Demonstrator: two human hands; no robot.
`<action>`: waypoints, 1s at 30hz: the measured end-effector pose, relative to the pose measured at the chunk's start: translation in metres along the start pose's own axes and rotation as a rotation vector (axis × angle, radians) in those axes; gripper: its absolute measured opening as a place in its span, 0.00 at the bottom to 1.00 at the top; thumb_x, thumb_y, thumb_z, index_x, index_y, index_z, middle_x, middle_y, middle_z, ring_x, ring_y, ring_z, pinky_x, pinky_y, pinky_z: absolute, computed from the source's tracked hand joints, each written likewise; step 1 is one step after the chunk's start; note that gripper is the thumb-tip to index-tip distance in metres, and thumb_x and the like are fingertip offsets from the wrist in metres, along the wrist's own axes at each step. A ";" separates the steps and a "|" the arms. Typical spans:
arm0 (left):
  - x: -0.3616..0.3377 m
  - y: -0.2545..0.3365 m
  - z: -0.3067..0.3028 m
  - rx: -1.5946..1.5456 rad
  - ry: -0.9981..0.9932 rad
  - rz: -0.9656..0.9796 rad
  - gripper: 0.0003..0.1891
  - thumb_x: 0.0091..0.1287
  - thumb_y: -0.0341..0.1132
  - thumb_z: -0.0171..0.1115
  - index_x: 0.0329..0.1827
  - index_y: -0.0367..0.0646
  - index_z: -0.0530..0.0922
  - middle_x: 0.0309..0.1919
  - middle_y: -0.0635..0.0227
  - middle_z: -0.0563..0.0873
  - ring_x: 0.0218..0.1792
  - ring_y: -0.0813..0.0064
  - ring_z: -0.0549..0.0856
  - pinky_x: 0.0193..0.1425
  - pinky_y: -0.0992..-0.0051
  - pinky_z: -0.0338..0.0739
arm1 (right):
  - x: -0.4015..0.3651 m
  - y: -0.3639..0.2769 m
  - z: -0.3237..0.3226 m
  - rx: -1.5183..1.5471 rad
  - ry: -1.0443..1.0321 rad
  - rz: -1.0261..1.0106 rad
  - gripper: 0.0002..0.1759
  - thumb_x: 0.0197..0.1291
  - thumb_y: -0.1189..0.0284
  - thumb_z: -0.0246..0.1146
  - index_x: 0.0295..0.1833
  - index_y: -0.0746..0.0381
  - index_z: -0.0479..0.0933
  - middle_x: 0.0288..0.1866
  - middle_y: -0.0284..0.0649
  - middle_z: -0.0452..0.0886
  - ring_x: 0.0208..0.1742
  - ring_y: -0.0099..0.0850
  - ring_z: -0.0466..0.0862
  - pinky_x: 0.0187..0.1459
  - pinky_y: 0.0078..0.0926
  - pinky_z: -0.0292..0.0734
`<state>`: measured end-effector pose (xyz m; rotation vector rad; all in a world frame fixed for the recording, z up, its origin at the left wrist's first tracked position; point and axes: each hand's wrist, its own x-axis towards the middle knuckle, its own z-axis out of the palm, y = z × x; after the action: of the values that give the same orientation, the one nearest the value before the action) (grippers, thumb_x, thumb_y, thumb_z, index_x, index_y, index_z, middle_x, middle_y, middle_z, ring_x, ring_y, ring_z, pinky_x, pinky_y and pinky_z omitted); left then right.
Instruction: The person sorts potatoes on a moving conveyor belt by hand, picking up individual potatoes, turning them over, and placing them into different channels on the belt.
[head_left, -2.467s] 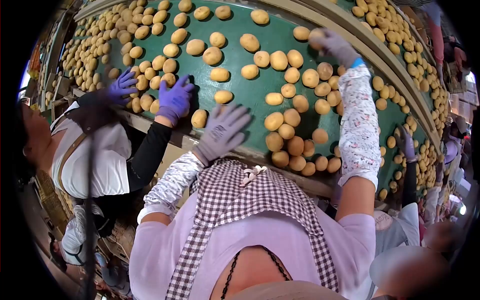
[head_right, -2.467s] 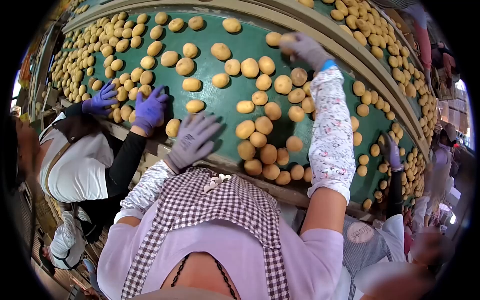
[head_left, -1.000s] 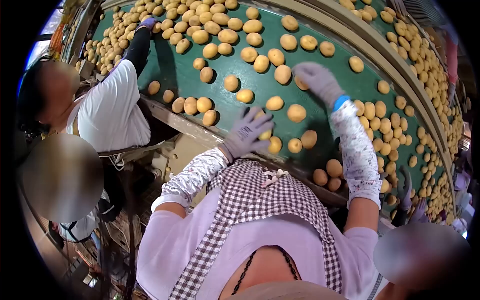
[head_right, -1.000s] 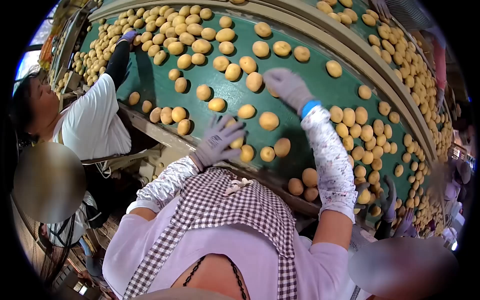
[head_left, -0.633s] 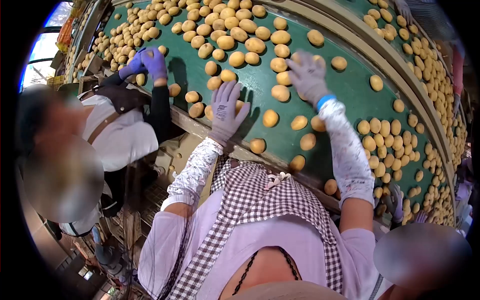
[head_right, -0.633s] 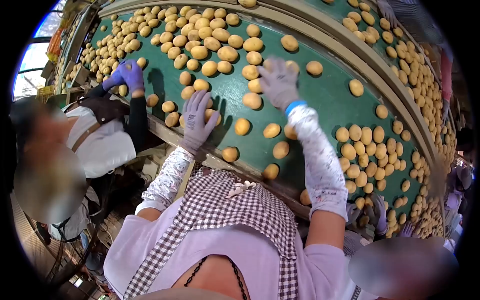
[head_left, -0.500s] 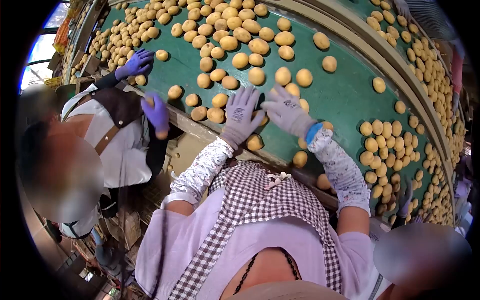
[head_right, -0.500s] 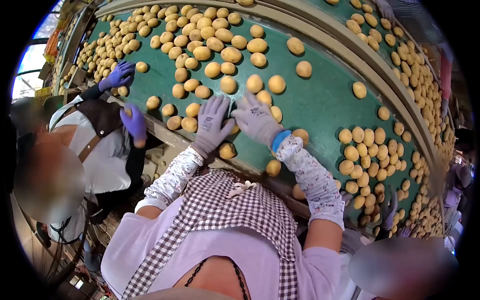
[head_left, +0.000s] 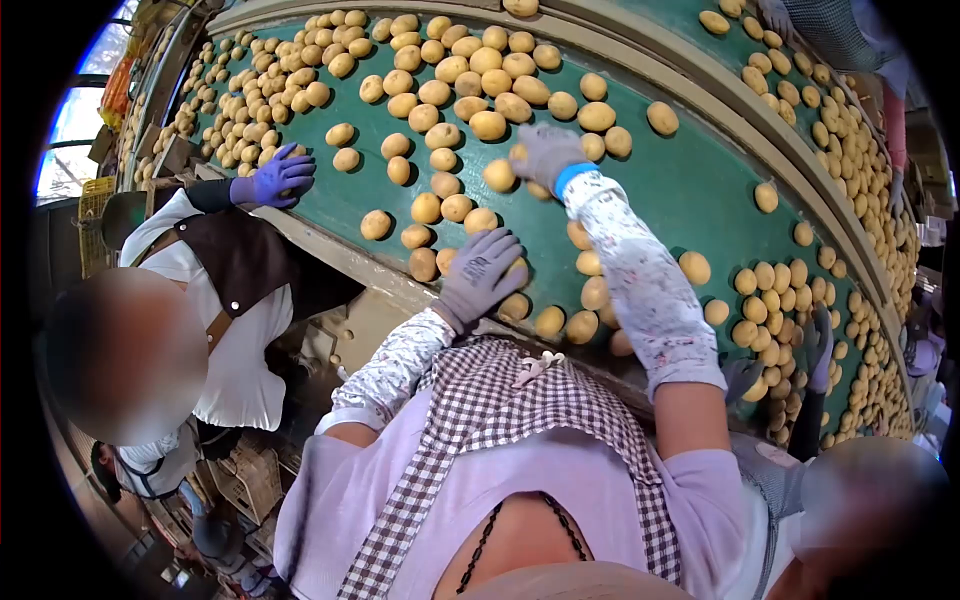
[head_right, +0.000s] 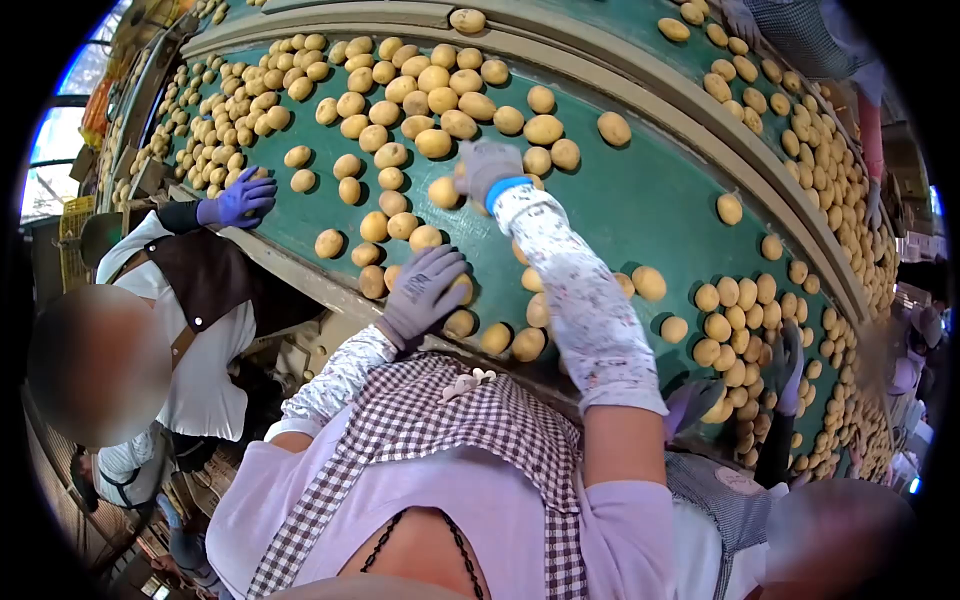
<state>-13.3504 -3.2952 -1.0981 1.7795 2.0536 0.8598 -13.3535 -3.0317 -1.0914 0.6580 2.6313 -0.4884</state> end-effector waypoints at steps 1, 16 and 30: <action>-0.007 -0.016 -0.005 -0.054 0.084 -0.042 0.17 0.69 0.41 0.70 0.57 0.43 0.86 0.57 0.63 0.89 0.66 0.55 0.83 0.75 0.52 0.72 | -0.016 -0.005 -0.008 0.013 -0.204 -0.087 0.33 0.67 0.41 0.64 0.65 0.56 0.83 0.67 0.50 0.86 0.67 0.50 0.86 0.70 0.48 0.78; 0.018 -0.058 -0.020 -0.093 -0.108 -0.003 0.29 0.74 0.47 0.67 0.75 0.44 0.78 0.68 0.56 0.83 0.71 0.51 0.80 0.78 0.51 0.68 | 0.075 0.019 -0.017 0.239 0.045 0.263 0.45 0.66 0.35 0.59 0.69 0.64 0.79 0.70 0.55 0.85 0.73 0.50 0.83 0.73 0.45 0.74; -0.019 -0.126 -0.061 -0.167 -0.179 0.218 0.33 0.72 0.52 0.69 0.72 0.40 0.78 0.60 0.58 0.85 0.64 0.55 0.83 0.74 0.54 0.73 | 0.079 -0.141 0.004 0.002 -0.007 -0.044 0.22 0.70 0.58 0.68 0.64 0.57 0.81 0.60 0.43 0.90 0.61 0.42 0.90 0.61 0.44 0.78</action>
<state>-13.4819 -3.3363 -1.1301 1.9334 1.6501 0.8668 -13.4879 -3.1214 -1.0965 0.5984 2.6441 -0.5048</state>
